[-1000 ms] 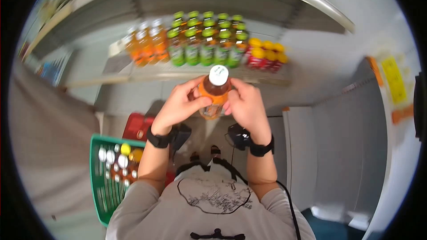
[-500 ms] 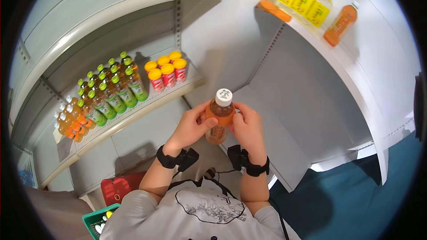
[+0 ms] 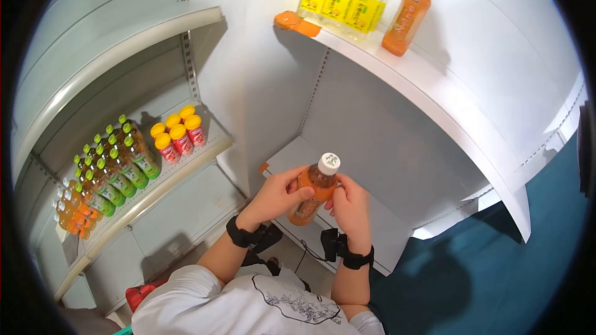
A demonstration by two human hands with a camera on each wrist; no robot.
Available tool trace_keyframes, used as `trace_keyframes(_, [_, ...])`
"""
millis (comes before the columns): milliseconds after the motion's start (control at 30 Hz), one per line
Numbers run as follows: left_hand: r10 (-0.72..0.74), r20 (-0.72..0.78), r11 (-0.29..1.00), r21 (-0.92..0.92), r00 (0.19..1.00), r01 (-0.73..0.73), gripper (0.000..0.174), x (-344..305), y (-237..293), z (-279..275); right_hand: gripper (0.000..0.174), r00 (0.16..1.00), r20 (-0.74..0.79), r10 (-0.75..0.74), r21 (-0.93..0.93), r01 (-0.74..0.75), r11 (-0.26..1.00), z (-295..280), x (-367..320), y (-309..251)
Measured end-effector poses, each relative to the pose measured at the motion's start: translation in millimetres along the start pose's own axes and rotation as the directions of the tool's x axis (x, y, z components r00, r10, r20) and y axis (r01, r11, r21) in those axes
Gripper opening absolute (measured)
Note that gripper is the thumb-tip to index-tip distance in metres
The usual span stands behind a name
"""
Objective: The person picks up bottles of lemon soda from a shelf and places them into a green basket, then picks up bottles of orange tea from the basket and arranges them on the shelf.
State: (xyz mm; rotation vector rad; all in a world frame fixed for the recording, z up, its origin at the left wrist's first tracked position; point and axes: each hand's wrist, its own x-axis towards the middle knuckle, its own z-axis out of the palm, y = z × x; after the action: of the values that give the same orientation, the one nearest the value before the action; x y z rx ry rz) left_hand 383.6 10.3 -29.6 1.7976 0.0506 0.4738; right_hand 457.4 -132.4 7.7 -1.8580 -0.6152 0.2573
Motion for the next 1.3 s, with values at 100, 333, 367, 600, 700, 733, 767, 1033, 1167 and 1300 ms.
trace_keyframes(100, [0.0, 0.043, 1.0, -0.014, 0.999, 0.001, 0.057, 9, -3, 12, 0.031, 0.999, -0.028, 0.029, 0.006, -0.029, 1.0, -10, 1, 12])
trace_keyframes(333, [0.043, 0.103, 0.995, -0.095, 0.994, -0.034, 0.056, 36, -10, 31, 0.03, 0.991, -0.116, 0.071, -0.019, -0.074, 0.997, -31, 7, 11])
trace_keyframes(367, [0.045, 0.106, 0.996, -0.087, 0.993, -0.036, 0.055, 41, -6, 31, 0.03, 0.99, -0.122, 0.073, -0.011, -0.075, 0.997, -33, 10, 9])
trace_keyframes(600, [0.266, 0.081, 0.963, 0.018, 0.961, -0.269, 0.049, 101, 77, 11, 0.029, 0.958, -0.257, -0.126, -0.06, 0.114, 0.992, -67, 40, -74])
trace_keyframes(700, [0.431, 0.041, 0.902, -0.01, 0.901, -0.431, 0.05, 143, 117, 1, 0.027, 0.911, -0.305, -0.277, -0.177, 0.231, 0.957, -88, 57, -125])
trace_keyframes(733, [0.447, 0.043, 0.893, 0.042, 0.893, -0.449, 0.053, 155, 136, -5, 0.028, 0.885, -0.329, -0.33, -0.227, 0.265, 0.937, -95, 67, -138])
trace_keyframes(767, [0.463, 0.047, 0.88, 0.094, 0.885, -0.466, 0.056, 166, 155, -11, 0.028, 0.862, -0.321, -0.391, -0.299, 0.299, 0.906, -101, 77, -151])
trace_keyframes(1033, [0.577, 0.227, 0.8, 0.038, 0.785, -0.599, 0.074, 256, 207, -39, 0.027, 0.808, -0.398, -0.435, -0.437, 0.249, 0.864, -135, 156, -210])
trace_keyframes(1167, [0.548, 0.124, 0.785, 0.265, 0.827, -0.56, 0.072, 292, 196, -33, 0.027, 0.795, -0.424, -0.433, -0.44, 0.237, 0.866, -138, 186, -210])
trace_keyframes(1300, [0.512, 0.158, 0.819, 0.205, 0.844, -0.536, 0.075, 315, 190, -33, 0.027, 0.782, -0.461, -0.42, -0.406, 0.235, 0.883, -138, 205, -204])
